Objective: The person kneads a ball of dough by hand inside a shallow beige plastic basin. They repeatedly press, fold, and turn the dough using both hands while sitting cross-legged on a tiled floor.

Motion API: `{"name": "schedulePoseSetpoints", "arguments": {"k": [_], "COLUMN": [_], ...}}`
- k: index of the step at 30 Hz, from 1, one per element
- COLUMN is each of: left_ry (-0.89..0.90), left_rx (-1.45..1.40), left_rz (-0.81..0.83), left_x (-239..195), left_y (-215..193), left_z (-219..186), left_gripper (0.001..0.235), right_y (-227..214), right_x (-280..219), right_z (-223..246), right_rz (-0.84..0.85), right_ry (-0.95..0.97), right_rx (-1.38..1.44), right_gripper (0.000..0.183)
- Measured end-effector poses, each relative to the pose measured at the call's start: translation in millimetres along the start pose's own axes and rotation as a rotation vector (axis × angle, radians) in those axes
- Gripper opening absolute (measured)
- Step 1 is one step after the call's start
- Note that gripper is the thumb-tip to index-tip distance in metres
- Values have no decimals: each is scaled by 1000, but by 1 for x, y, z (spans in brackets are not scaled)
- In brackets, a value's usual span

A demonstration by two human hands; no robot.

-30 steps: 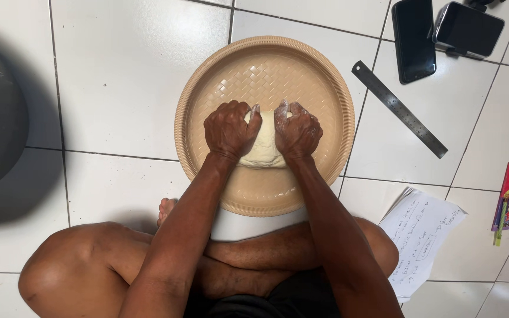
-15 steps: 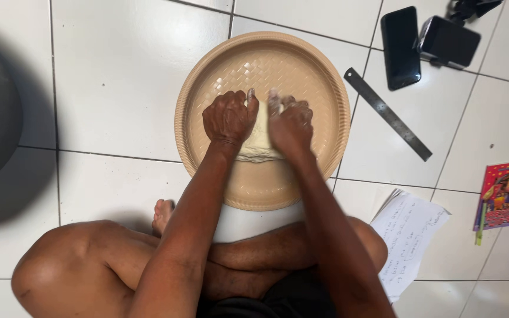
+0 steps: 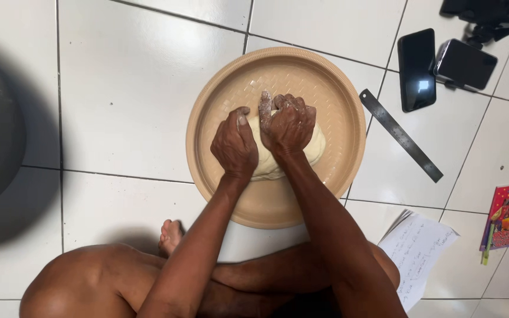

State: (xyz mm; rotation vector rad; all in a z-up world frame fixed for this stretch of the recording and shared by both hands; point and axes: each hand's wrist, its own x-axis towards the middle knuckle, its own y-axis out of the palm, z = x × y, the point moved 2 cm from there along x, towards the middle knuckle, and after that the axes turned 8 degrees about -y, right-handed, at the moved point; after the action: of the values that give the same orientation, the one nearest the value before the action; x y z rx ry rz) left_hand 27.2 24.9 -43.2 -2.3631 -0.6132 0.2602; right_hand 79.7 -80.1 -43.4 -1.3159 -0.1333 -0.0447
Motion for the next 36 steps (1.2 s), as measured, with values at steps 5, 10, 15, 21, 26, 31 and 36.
{"name": "schedulePoseSetpoints", "arguments": {"k": [5,10,15,21,26,31,36], "left_ry": [-13,-19,-294,-71,383,407,426], "left_rx": [65,47,-107,134,440,515,441], "left_rz": [-17,66,507,258,415,426,744], "left_x": [-6,-17,-72,-165,-196,-192,-196], "left_y": [5,-23,-83,-118,-100,-104,-117], "left_z": [-3,-19,-32,-30,14,6,51], "left_gripper": [31,32,72,74,69,58,65], "right_y": [19,-24,-102,-47,-47,-101,-142], "right_x": [16,30,11,-61,-77,-126,-215], "right_z": [-10,13,44,-6,-2,33,57], "right_rz": [45,175,692,401,472,466,-63], "right_ry": [-61,-102,30,83,172,14,-379], "right_rx": [-12,52,571,273,369,360,455], "right_gripper": [52,45,68,40,41,34,25]}}
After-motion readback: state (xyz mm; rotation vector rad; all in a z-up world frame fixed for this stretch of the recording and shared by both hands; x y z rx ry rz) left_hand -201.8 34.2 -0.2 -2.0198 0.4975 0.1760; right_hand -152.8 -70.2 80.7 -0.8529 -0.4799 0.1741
